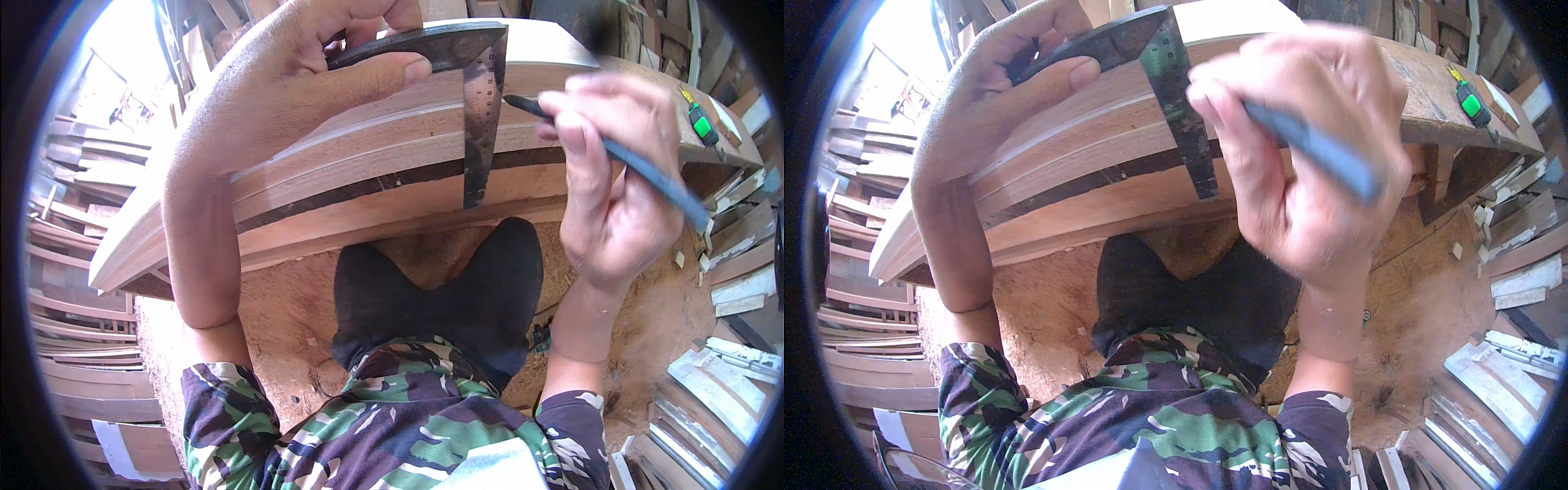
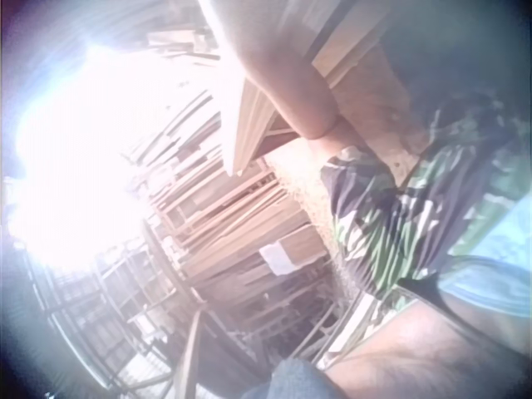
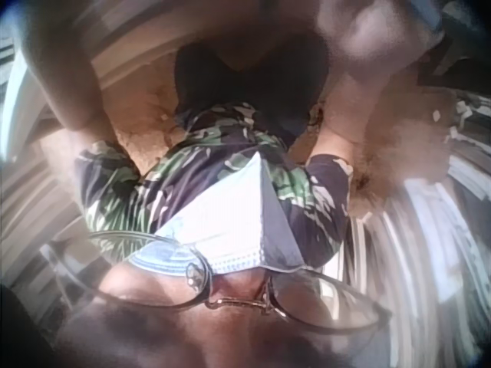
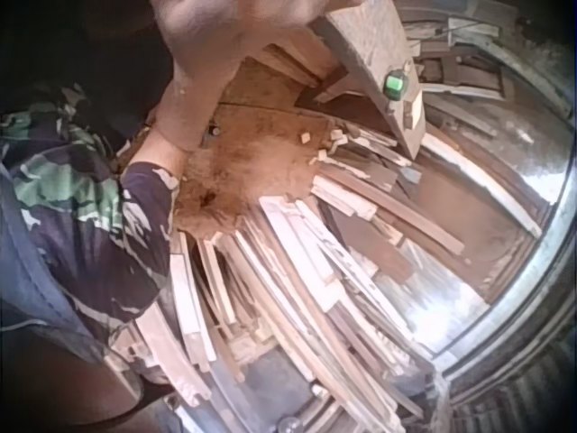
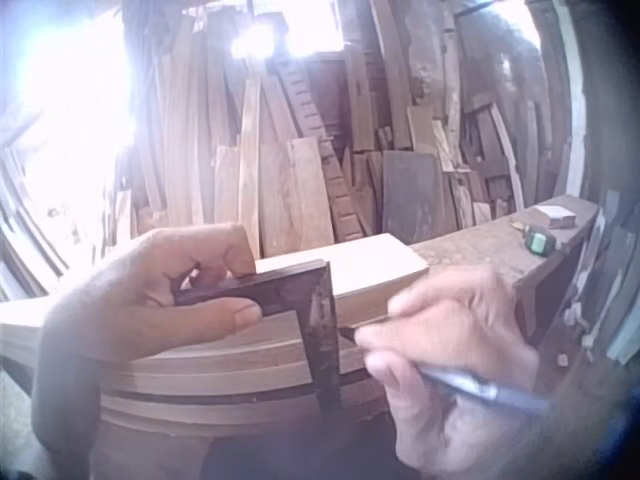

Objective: The person uses a square and a pencil to mark lines on a piece of wood. They reposition the tool to draw different marks across the surface.

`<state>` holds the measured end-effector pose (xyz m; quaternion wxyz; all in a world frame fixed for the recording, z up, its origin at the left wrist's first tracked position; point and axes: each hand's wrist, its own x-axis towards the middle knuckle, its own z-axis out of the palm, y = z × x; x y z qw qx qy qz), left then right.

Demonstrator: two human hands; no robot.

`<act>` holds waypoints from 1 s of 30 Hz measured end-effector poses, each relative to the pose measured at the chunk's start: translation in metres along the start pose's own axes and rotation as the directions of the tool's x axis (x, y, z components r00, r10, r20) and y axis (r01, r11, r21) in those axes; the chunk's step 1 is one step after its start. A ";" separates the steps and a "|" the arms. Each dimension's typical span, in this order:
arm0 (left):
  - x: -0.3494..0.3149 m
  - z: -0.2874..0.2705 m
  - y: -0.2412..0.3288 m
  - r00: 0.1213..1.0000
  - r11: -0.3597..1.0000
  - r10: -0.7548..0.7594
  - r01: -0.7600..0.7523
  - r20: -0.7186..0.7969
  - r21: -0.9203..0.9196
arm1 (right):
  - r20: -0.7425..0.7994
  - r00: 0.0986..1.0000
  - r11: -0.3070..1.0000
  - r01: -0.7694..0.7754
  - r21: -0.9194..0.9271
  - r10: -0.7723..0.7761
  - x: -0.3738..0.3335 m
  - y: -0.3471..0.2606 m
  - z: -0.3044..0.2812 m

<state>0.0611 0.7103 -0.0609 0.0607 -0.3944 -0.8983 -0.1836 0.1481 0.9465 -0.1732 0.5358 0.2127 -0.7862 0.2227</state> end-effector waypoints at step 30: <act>0.023 0.020 0.027 0.999 0.993 0.015 -0.020 -0.042 -0.119 | -0.366 0.925 0.980 -0.034 0.198 0.106 -0.066 0.035 -0.009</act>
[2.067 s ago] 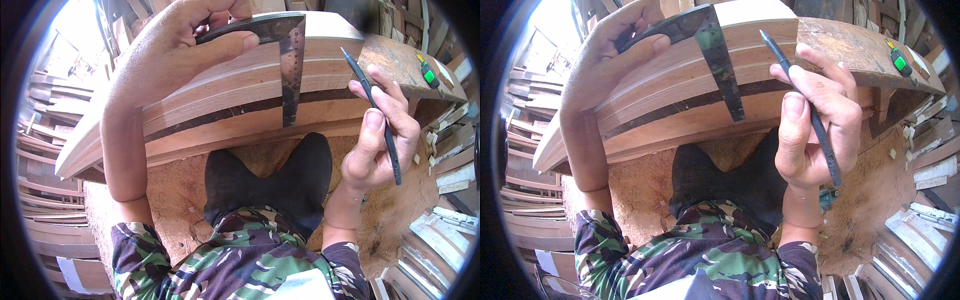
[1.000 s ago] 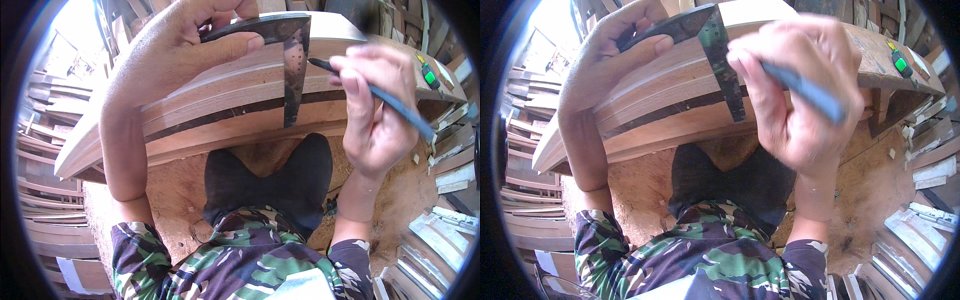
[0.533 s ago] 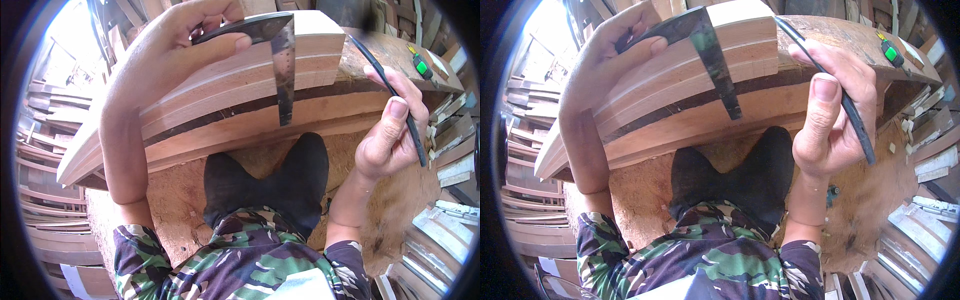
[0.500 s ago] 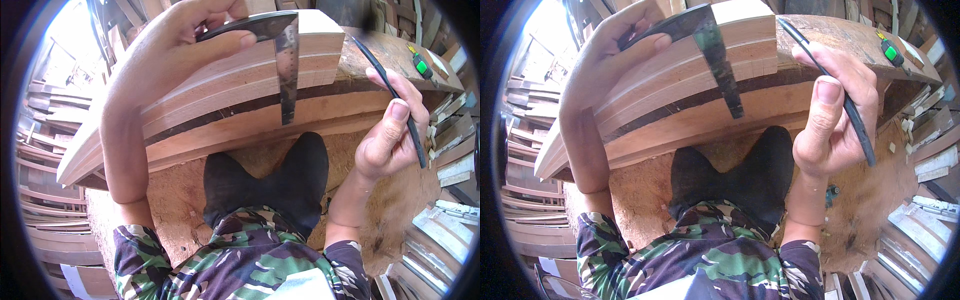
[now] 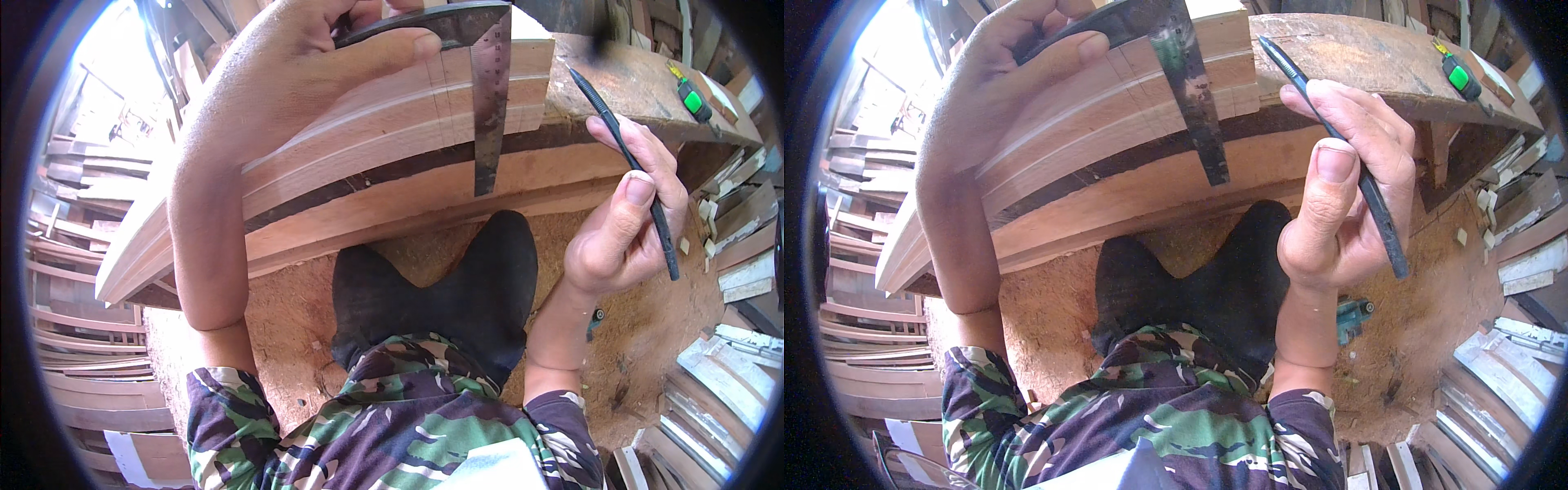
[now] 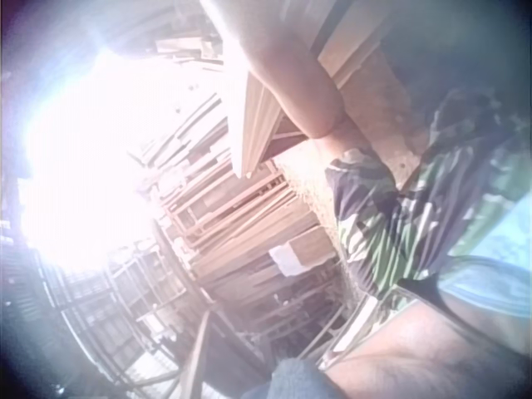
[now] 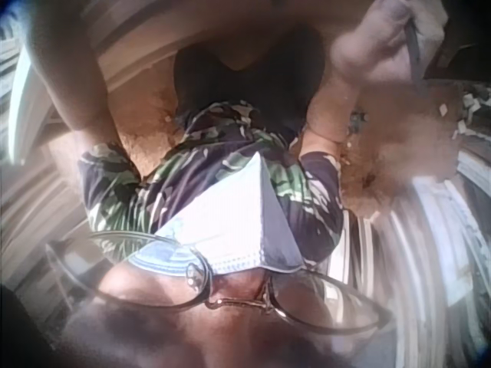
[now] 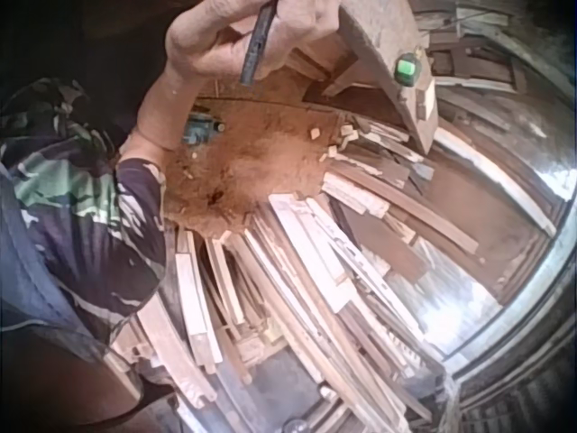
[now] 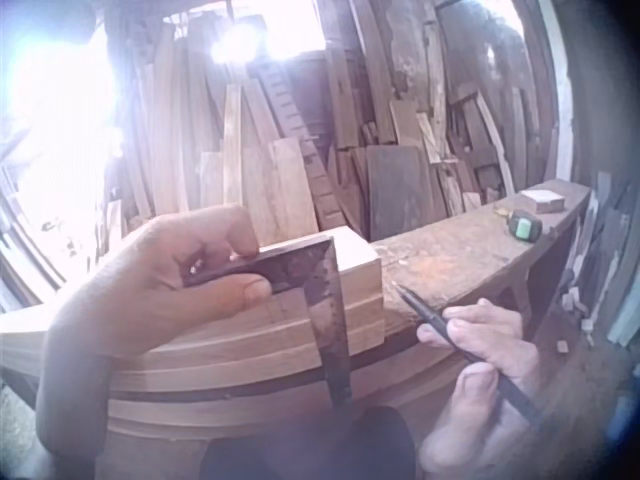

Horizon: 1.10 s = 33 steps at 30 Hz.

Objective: The person uses a square and a pencil to mark lines on a piece of wood. They reposition the tool to draw different marks across the surface.

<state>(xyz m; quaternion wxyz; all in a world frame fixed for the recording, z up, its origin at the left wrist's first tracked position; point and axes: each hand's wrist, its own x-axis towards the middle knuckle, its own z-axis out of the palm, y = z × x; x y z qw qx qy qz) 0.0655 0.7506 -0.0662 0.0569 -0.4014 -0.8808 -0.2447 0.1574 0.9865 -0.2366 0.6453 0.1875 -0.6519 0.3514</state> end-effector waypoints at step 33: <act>-0.005 -0.006 0.013 1.000 0.986 0.002 -0.002 0.005 0.165 | 0.347 0.937 0.858 0.149 -0.491 0.036 -0.032 -0.035 0.000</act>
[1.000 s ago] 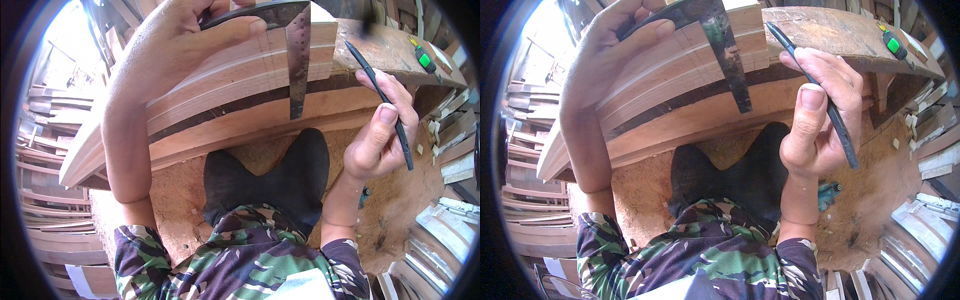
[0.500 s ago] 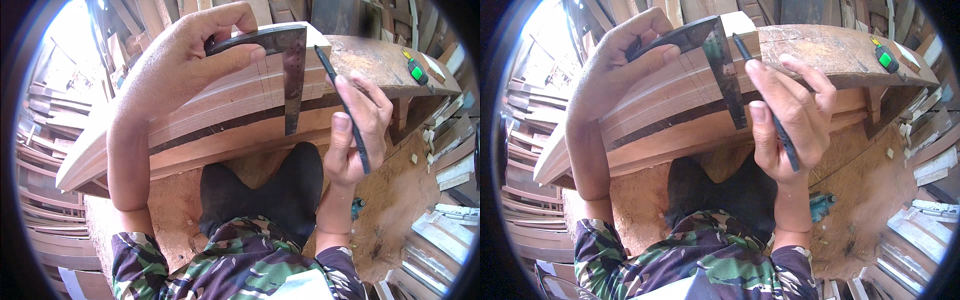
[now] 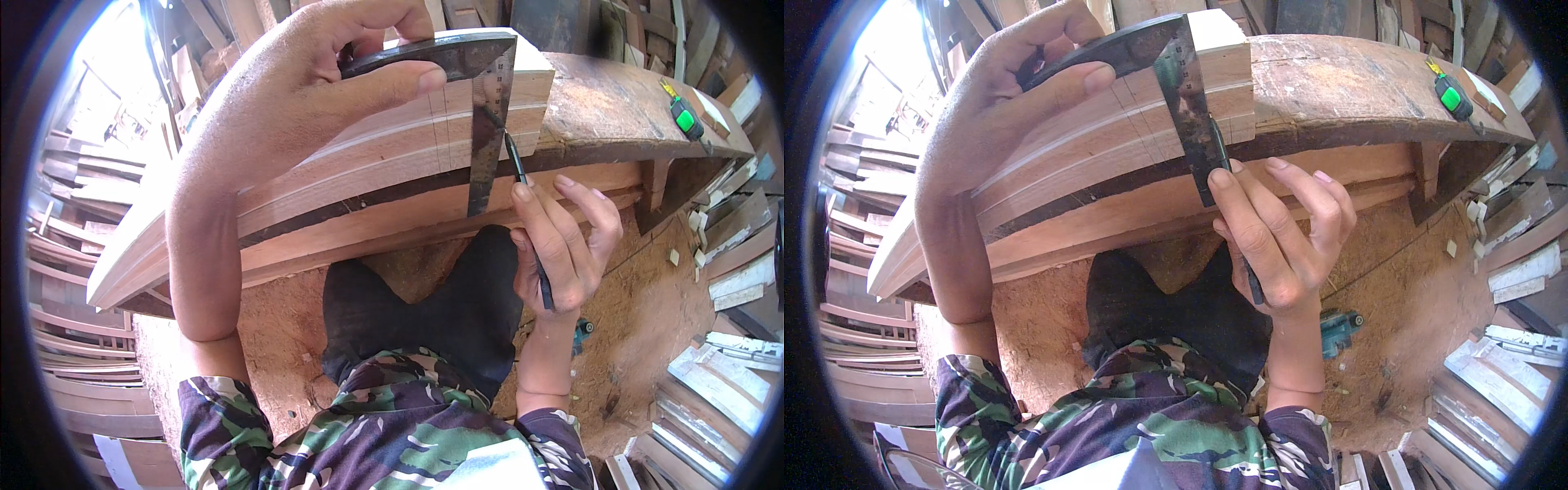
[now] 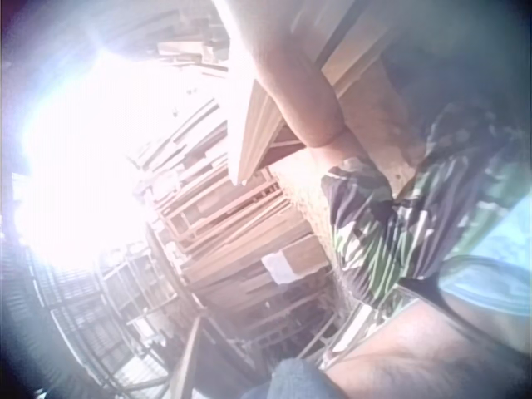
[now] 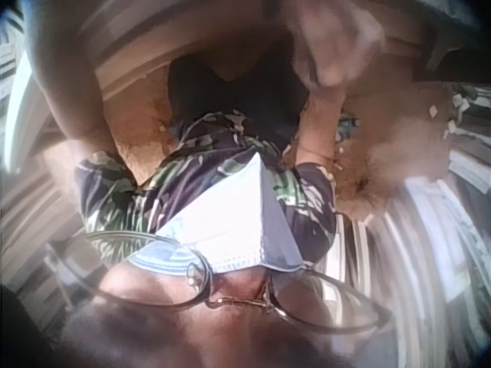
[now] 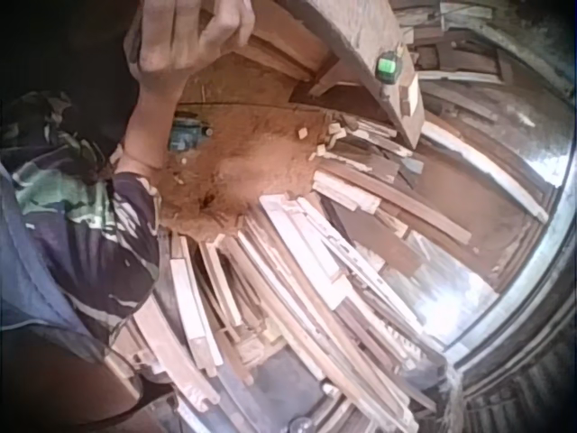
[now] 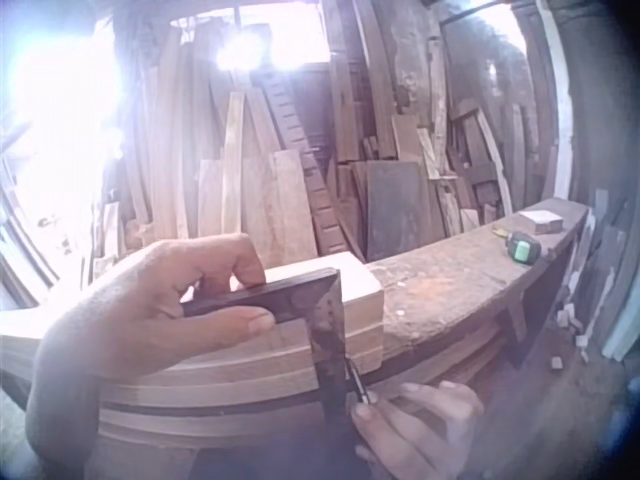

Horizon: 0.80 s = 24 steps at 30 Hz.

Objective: The person uses a square and a pencil to mark lines on a piece of wood. They reposition the tool to draw different marks across the surface.

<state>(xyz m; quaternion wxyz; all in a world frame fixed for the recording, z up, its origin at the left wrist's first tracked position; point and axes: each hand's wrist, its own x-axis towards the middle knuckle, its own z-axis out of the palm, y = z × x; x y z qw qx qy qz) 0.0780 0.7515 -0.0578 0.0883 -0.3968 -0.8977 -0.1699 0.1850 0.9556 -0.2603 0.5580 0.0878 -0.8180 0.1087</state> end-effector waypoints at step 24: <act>0.011 0.030 -0.049 0.933 0.938 0.294 -0.323 -0.209 -0.123 | -0.054 0.994 0.972 0.103 0.213 -0.094 0.039 0.017 -0.008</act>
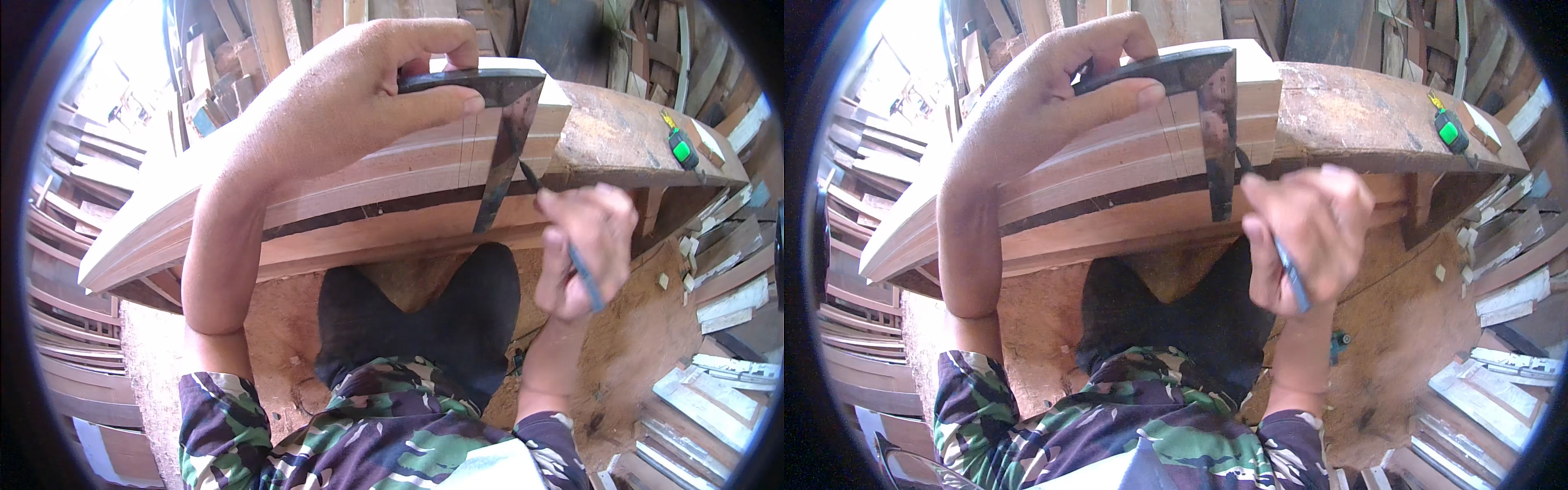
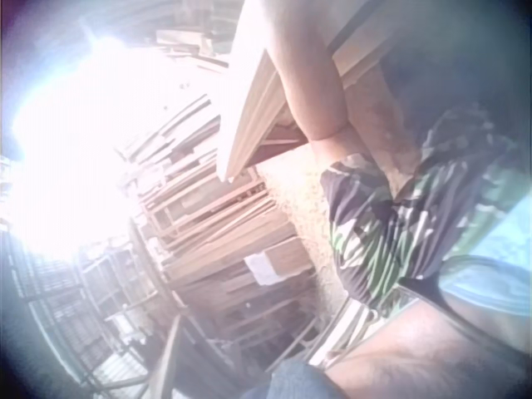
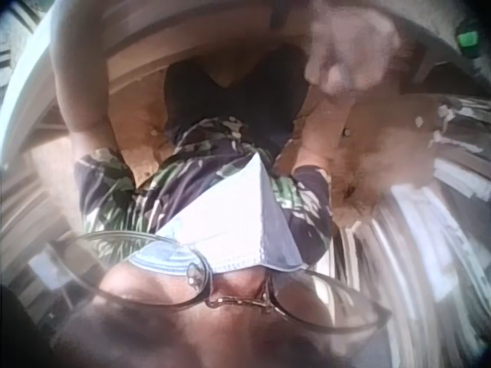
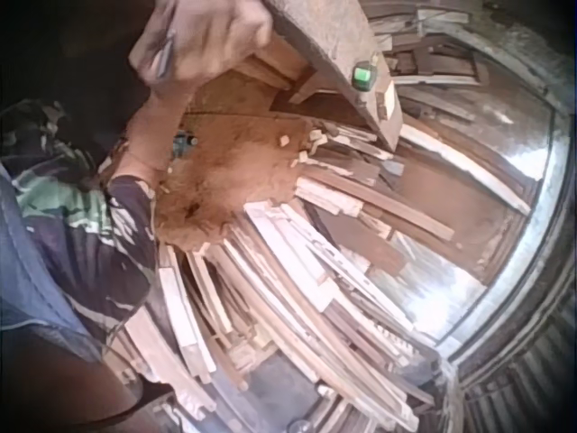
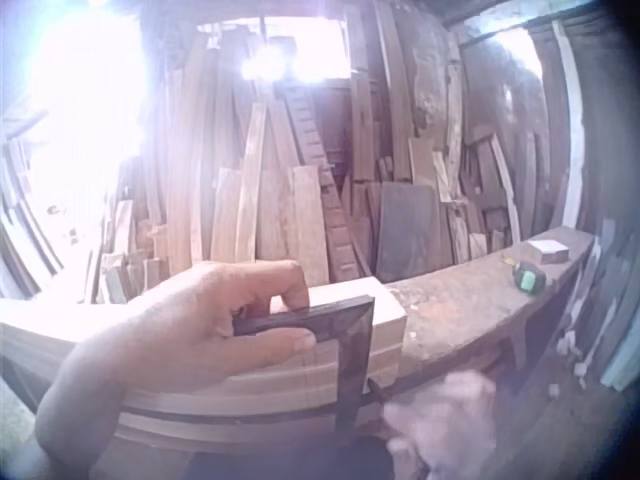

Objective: The person uses a square and a pencil to mark lines on a piece of wood. They reposition the tool to draw different marks across the surface.

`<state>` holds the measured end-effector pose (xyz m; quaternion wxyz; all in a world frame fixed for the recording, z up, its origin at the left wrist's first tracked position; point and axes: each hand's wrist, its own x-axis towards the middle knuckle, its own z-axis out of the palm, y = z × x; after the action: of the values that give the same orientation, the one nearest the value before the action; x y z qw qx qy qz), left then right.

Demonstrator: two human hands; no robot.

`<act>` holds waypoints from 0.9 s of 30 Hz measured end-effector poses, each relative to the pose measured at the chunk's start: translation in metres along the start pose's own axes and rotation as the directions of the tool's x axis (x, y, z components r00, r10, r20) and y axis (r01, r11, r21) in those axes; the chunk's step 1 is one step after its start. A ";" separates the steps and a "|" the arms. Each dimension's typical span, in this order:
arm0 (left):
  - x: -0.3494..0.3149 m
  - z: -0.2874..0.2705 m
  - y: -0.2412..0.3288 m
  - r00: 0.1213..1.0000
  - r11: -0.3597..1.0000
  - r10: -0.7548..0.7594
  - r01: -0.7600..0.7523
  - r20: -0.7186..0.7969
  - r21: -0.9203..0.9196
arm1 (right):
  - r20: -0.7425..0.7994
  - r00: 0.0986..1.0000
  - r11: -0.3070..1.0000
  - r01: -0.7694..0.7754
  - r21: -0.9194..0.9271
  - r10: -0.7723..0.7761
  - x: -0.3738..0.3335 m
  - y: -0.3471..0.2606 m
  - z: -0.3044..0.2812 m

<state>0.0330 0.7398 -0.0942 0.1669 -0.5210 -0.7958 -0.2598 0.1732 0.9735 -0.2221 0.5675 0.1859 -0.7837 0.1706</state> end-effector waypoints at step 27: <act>0.032 -0.009 0.052 0.887 0.903 -0.430 0.419 0.171 0.097 | -0.324 0.941 0.979 -0.034 0.200 0.099 0.001 0.026 0.007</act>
<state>0.0675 0.7751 -0.0570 0.0452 -0.3515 -0.9097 -0.2165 0.1545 0.9929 -0.2251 0.6648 0.1816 -0.6627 0.2932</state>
